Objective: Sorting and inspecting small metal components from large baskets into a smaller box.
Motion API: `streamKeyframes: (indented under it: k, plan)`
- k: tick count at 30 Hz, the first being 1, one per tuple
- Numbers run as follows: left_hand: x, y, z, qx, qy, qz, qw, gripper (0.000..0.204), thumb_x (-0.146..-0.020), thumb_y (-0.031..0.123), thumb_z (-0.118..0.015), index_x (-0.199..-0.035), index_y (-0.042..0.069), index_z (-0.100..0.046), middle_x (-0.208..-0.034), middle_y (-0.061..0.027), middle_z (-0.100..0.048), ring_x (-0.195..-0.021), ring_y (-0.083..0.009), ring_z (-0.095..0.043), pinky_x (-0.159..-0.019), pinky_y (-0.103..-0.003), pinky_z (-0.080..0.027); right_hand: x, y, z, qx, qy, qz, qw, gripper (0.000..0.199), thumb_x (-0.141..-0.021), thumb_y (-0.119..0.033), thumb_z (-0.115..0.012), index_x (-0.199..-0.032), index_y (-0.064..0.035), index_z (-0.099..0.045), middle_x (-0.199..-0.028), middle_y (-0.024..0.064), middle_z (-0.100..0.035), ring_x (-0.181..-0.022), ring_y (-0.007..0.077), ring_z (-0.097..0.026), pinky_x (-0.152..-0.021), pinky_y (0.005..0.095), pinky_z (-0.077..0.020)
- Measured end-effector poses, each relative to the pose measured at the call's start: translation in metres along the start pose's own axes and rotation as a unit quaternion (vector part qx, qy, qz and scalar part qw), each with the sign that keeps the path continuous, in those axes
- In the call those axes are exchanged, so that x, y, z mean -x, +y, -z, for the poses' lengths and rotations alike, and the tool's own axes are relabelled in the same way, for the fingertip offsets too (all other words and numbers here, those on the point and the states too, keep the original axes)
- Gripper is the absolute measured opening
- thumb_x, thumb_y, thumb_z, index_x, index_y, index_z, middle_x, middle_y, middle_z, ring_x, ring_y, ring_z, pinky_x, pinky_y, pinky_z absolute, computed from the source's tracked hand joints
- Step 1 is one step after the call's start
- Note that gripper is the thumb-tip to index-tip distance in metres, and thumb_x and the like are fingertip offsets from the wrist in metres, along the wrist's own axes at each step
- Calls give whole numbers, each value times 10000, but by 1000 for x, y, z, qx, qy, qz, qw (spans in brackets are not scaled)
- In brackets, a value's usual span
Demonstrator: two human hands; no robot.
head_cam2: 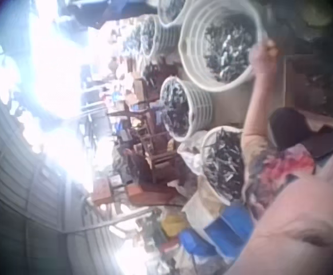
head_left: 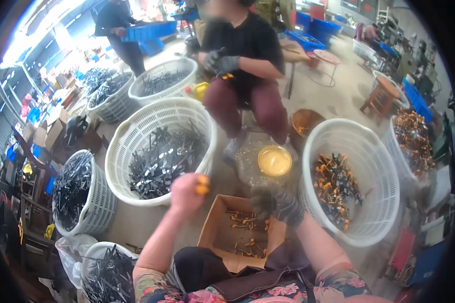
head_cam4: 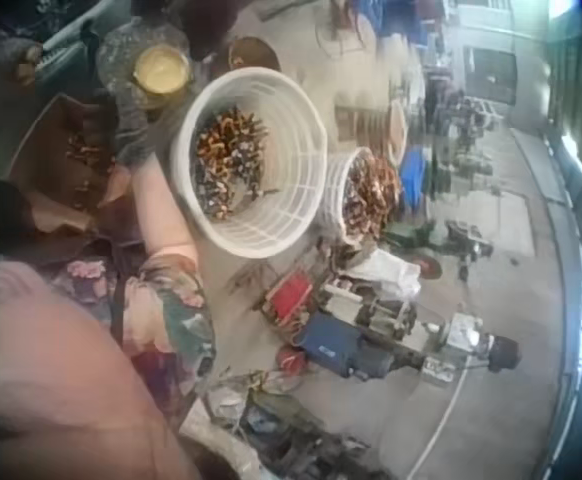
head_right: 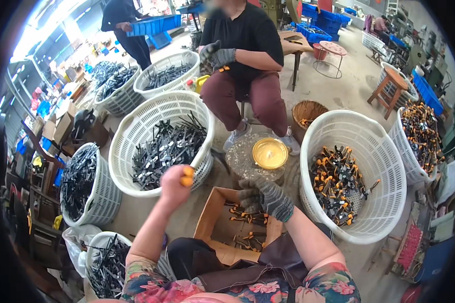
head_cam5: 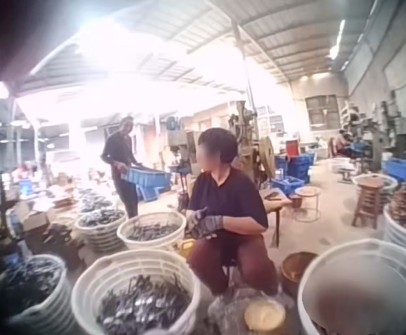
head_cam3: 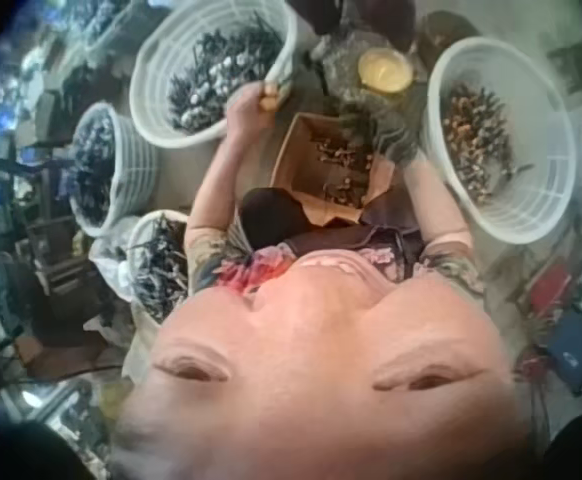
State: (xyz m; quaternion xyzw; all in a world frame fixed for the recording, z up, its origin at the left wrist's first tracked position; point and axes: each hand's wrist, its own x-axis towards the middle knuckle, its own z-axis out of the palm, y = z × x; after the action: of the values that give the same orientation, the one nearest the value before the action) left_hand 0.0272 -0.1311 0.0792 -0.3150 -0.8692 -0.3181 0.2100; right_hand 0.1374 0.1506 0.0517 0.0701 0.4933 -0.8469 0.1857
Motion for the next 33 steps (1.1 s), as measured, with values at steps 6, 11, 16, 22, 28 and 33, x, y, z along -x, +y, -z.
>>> streamKeyframes:
  k: [6,11,16,22,28,33]
  plan:
    - [16,67,-2,-65,-71,-211,973,323,-585,126,-680,-897,92,-602,-821,-29,-633,-739,-206,-603,-674,-334,-450,23,-6,6,-229,-143,-82,959,864,-845,-694,-368,-1256,59,-474,-1070,216,-630,-853,319,-665,-699,431,-564]
    - [24,86,12,-110,-65,-282,951,307,-631,149,-604,-935,116,-580,-863,22,-596,-773,-151,-565,-710,-304,-427,38,-2,17,-243,-190,-105,946,723,-870,-560,-467,-1223,70,-495,-991,239,-645,-772,322,-679,-588,378,-579]
    - [29,98,21,-135,-56,-335,931,335,-624,185,-661,-940,98,-592,-914,-10,-620,-779,-184,-589,-714,-326,-449,60,3,6,-263,-90,-127,952,509,-865,-384,-589,-1201,-7,-532,-981,222,-645,-768,299,-676,-563,387,-577]
    - [17,62,-24,191,162,99,963,282,-808,84,-673,-1068,67,-566,-922,-44,-580,-729,-217,-586,-698,-347,-498,44,-15,-2,-71,-1,96,993,282,-838,-201,-653,-1058,-42,-579,-859,67,-643,-744,188,-649,-653,373,-574]
    - [-14,54,-54,778,65,395,485,289,-952,187,-493,-1181,12,-504,-1098,-104,-550,-967,-244,-567,-836,-412,-503,36,-44,28,-80,43,158,983,242,-892,-161,-569,-1097,-35,-542,-970,114,-642,-862,244,-654,-665,389,-581]
    - [0,48,-78,800,5,366,475,292,-973,157,-423,-1234,32,-462,-1234,-140,-526,-1099,-278,-552,-908,-452,-490,33,-38,39,-54,152,224,961,209,-894,-169,-585,-1076,-69,-563,-976,86,-637,-834,191,-641,-695,356,-572]
